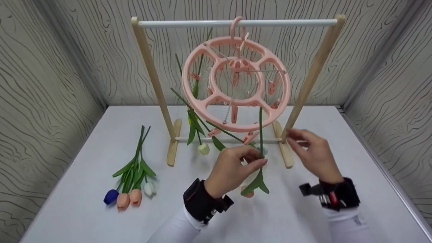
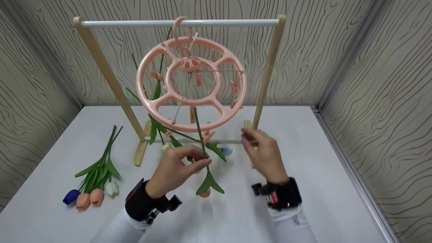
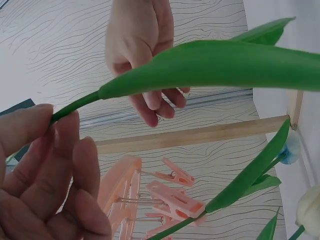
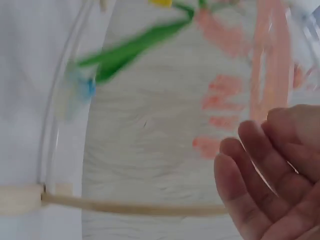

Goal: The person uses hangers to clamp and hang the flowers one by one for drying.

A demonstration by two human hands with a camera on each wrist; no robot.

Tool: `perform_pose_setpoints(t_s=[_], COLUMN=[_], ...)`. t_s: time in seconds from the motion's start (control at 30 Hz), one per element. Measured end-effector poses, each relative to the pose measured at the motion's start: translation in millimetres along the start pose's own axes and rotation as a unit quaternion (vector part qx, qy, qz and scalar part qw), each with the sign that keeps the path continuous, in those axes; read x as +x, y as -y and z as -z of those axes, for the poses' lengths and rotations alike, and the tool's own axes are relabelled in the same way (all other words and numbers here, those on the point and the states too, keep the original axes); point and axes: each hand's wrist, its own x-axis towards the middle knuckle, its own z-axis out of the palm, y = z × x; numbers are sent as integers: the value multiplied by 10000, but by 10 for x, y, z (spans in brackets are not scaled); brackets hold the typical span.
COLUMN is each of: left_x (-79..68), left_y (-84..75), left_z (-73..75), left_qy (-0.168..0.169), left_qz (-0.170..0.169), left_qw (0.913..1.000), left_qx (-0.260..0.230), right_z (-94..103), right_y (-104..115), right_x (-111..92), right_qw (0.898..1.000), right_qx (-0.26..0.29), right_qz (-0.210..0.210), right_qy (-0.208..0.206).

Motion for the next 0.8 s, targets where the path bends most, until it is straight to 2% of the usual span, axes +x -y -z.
perform_pose_setpoints(t_s=[0.07,0.17,0.23,0.33,0.4,0.53,0.6,0.8], left_x=[16,35,41,44,42,23,15,6], left_y=[-11,-30,-39,-40,-39,-38,-40,-36], left_z=[12,9,-6,-29,-32,-20,-8,21], left_qy=[-24,-22,-9,9,-3,-56,-80,-122], left_qz=[73,82,29,-62,-94,-113,-114,-50], left_qw=[9999,9998,9999,9999,9999,9998,9997,9997], left_qx=[-94,-184,-147,-88,-92,-179,-224,-207], right_z=[53,90,101,117,122,127,128,123], right_y=[-119,-230,-269,-301,-306,-320,-330,-363], right_x=[237,541,686,831,896,963,974,924], right_qw=[9993,9943,9878,9796,9756,9723,9722,9754], right_qx=[51,336,623,981,1216,1476,1502,1215], right_qz=[-311,-607,-781,-1001,-1071,-932,-811,-853], right_qy=[211,815,1192,1437,1484,1552,1605,1630])
